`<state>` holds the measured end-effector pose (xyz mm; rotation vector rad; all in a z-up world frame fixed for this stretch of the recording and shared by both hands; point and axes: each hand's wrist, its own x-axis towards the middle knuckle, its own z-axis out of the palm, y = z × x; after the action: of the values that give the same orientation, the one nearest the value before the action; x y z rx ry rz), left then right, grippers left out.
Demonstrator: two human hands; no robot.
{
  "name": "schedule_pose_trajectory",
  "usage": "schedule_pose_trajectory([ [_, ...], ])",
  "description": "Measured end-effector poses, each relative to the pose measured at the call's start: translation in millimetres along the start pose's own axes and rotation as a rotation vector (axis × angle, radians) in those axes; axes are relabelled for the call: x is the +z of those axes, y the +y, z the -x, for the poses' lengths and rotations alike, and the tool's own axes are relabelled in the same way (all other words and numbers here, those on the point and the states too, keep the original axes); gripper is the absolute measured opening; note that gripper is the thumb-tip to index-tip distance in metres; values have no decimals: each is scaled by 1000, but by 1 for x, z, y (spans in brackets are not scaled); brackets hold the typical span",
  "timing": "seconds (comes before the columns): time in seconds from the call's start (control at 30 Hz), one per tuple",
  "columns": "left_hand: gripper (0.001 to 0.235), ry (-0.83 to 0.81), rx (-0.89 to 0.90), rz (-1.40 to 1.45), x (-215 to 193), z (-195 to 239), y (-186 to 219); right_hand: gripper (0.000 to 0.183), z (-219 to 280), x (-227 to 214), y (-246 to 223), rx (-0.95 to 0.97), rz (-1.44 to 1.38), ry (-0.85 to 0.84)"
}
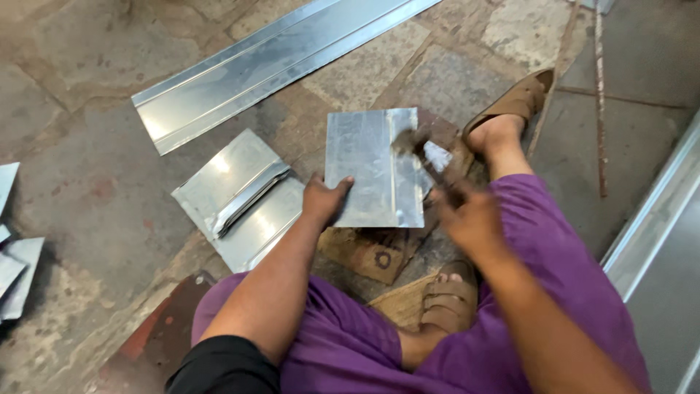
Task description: The person shapes metal plates by striking them with a hammer on a stone block while sitting on the floor.
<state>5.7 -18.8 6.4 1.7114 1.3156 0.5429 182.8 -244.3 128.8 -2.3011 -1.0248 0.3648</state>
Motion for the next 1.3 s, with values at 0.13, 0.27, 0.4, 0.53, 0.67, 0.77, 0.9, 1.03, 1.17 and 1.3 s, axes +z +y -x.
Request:
schedule_pose_trajectory([
  [0.13,63,-49,-3,-2,-5,6,4,26,11,-65,-23,-470,-313,434],
  [0.27,61,-60,-3,47,-4,7,8,24,19,-100,-34,-575,-665,633],
  [0.4,63,-27,-14,41,-2,9,3,24,19,-46,-21,-585,-573,713],
  [0.53,63,-5,39,22,1,5,1,42,10,10,-2,-435,8,48],
  [0.67,68,48,54,-7,6,-3,-4,46,8,-8,-12,-55,40,7],
  [0.77,70,56,38,-6,14,-5,-12,36,11,-54,-34,-359,-135,350],
  [0.9,72,112,62,20,21,-10,-18,37,20,-104,-42,-589,-773,466],
  [1.03,72,85,49,27,28,-15,-22,31,12,-62,-15,-627,-786,669],
  [1.17,73,69,35,5,32,-15,-28,33,9,10,14,-395,-3,179],
  [1.3,84,148,75,-33,34,-16,-30,41,18,6,4,-231,-42,117],
])
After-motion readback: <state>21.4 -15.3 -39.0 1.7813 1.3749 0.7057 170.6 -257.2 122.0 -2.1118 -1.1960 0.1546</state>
